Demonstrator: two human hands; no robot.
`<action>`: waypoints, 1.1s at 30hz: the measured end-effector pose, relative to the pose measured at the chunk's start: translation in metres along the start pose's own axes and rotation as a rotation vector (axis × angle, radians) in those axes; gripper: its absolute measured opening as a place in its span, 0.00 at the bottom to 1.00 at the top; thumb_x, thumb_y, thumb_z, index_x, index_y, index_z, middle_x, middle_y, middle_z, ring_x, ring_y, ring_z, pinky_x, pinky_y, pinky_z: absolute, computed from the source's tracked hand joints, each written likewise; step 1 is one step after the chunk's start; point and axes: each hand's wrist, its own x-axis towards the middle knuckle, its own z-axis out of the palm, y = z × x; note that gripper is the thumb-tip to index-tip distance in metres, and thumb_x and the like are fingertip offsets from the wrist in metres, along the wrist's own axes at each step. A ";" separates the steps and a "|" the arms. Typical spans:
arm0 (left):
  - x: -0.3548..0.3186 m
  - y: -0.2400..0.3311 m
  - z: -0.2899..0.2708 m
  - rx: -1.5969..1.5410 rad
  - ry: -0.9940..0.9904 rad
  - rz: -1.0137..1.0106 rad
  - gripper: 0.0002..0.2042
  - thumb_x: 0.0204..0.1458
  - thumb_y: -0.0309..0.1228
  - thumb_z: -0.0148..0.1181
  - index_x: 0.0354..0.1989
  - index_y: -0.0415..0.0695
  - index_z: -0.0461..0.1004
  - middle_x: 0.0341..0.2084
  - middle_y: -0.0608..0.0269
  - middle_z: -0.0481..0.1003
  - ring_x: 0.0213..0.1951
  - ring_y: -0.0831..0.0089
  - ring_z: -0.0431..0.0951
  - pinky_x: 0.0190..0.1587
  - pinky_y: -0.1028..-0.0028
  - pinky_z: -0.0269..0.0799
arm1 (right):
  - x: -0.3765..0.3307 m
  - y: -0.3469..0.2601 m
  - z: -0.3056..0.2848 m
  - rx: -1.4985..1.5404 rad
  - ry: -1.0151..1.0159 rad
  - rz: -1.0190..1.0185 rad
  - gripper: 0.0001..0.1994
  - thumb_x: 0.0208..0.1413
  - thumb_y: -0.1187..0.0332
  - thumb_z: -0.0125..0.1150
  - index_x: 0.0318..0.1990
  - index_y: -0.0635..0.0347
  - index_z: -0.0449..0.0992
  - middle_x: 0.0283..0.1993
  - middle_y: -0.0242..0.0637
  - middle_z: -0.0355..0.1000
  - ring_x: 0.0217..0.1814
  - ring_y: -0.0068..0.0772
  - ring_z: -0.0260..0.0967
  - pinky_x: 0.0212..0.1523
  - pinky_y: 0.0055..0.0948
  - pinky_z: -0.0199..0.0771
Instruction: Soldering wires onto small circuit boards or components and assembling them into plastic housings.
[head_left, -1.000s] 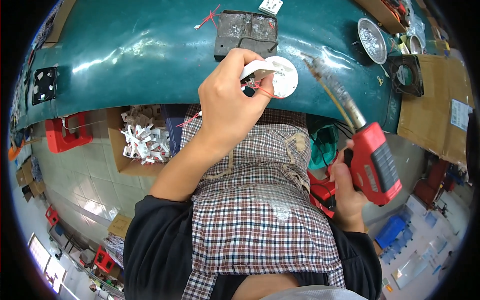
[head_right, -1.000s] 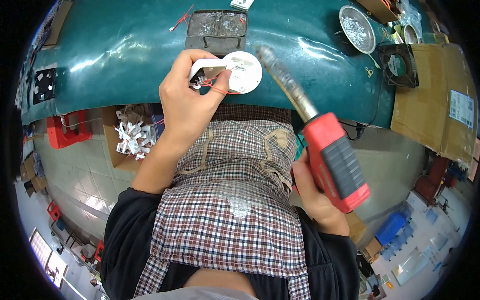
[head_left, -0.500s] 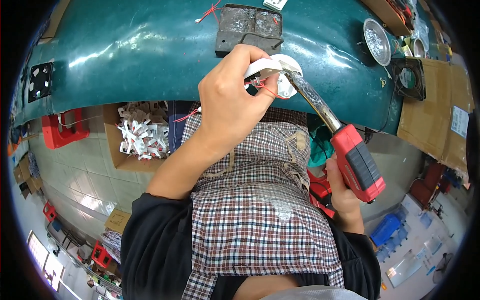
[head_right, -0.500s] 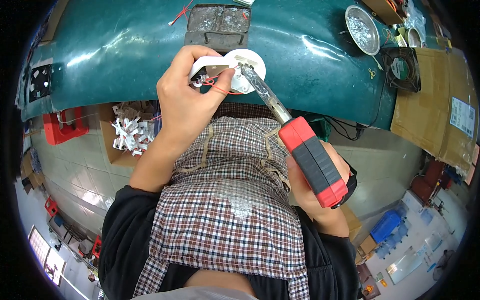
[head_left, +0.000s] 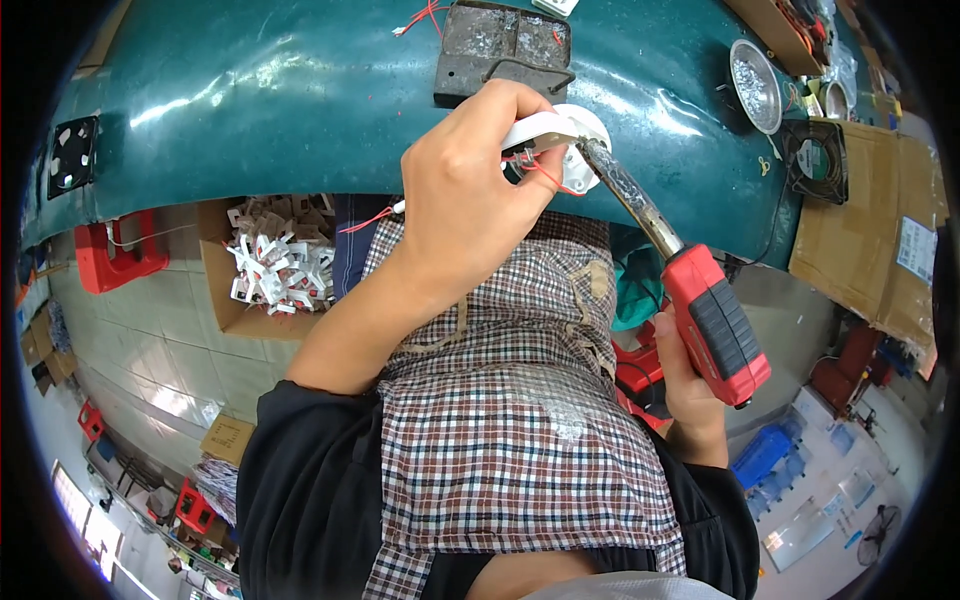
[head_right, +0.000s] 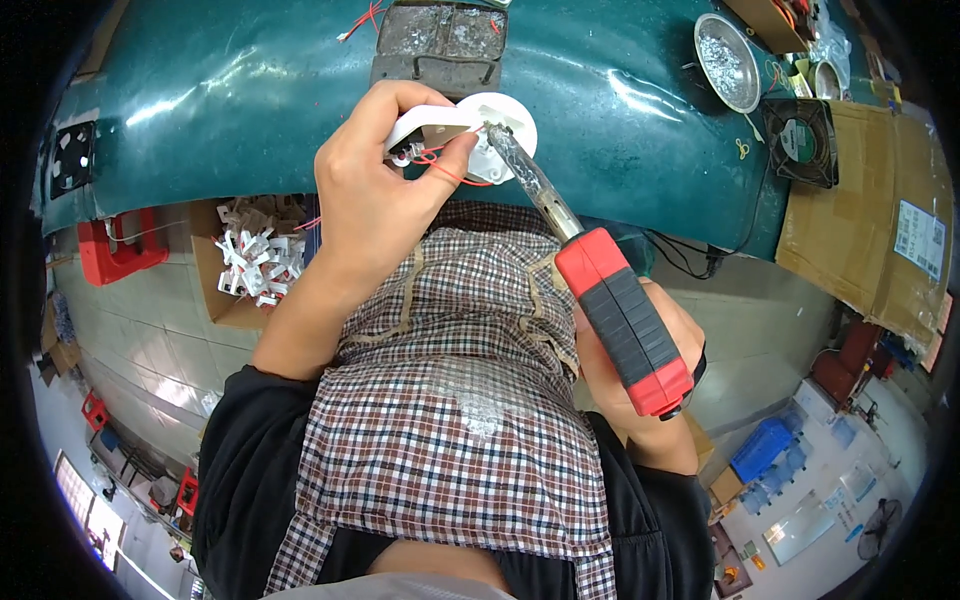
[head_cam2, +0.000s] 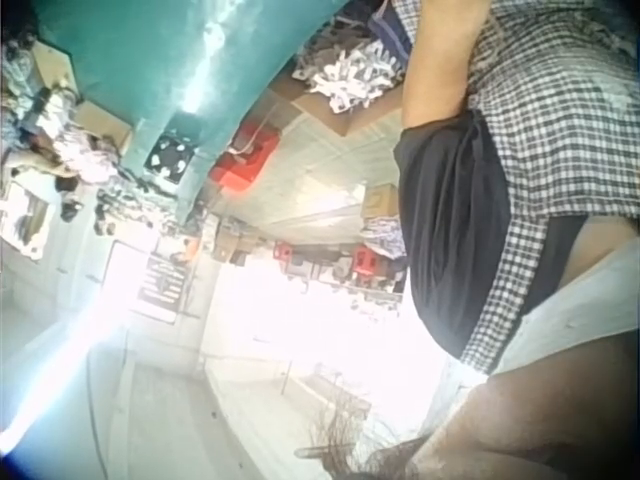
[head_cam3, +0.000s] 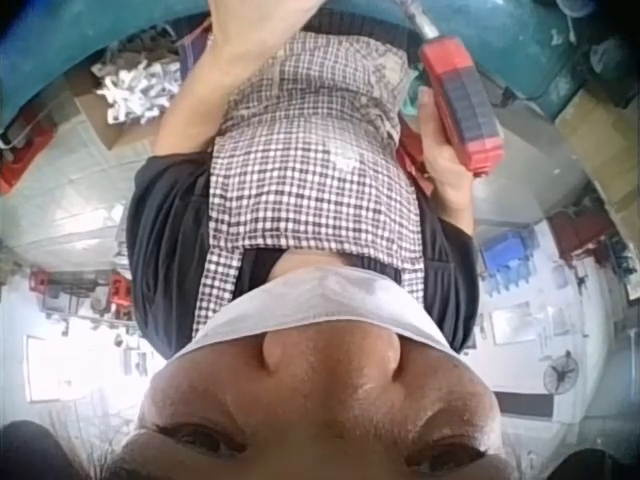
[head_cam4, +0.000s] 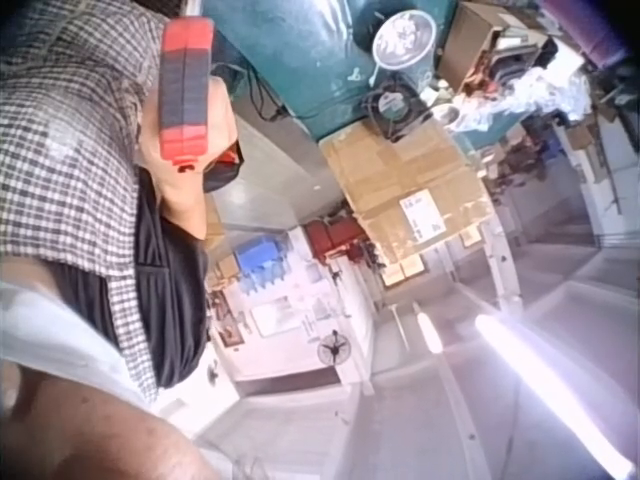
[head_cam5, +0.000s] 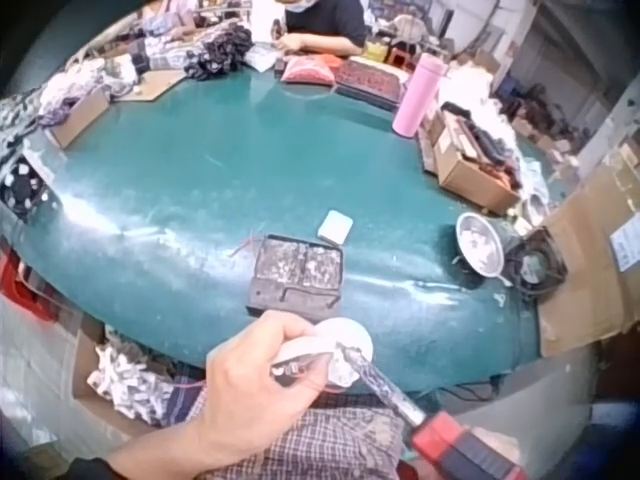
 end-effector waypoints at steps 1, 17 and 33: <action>0.000 0.000 0.000 0.002 -0.002 0.009 0.12 0.43 0.21 0.72 0.36 0.39 0.76 0.30 0.62 0.80 0.32 0.75 0.82 0.35 0.76 0.75 | 0.001 -0.001 -0.001 -0.009 -0.015 -0.015 0.08 0.44 0.82 0.67 0.34 0.65 0.78 0.29 0.40 0.73 0.24 0.37 0.72 0.25 0.29 0.70; 0.002 -0.002 -0.003 0.001 -0.015 0.024 0.12 0.43 0.22 0.72 0.36 0.40 0.76 0.29 0.62 0.80 0.31 0.74 0.81 0.33 0.76 0.74 | -0.010 -0.008 -0.007 0.010 0.049 0.144 0.09 0.44 0.80 0.68 0.36 0.66 0.78 0.30 0.41 0.74 0.26 0.38 0.72 0.27 0.30 0.70; 0.031 -0.017 -0.012 0.009 -0.199 0.219 0.13 0.44 0.25 0.72 0.37 0.42 0.76 0.26 0.65 0.78 0.27 0.74 0.78 0.28 0.76 0.70 | 0.045 -0.001 0.065 0.472 0.160 0.087 0.28 0.51 0.85 0.64 0.58 0.63 0.60 0.42 0.38 0.71 0.46 0.29 0.75 0.44 0.25 0.74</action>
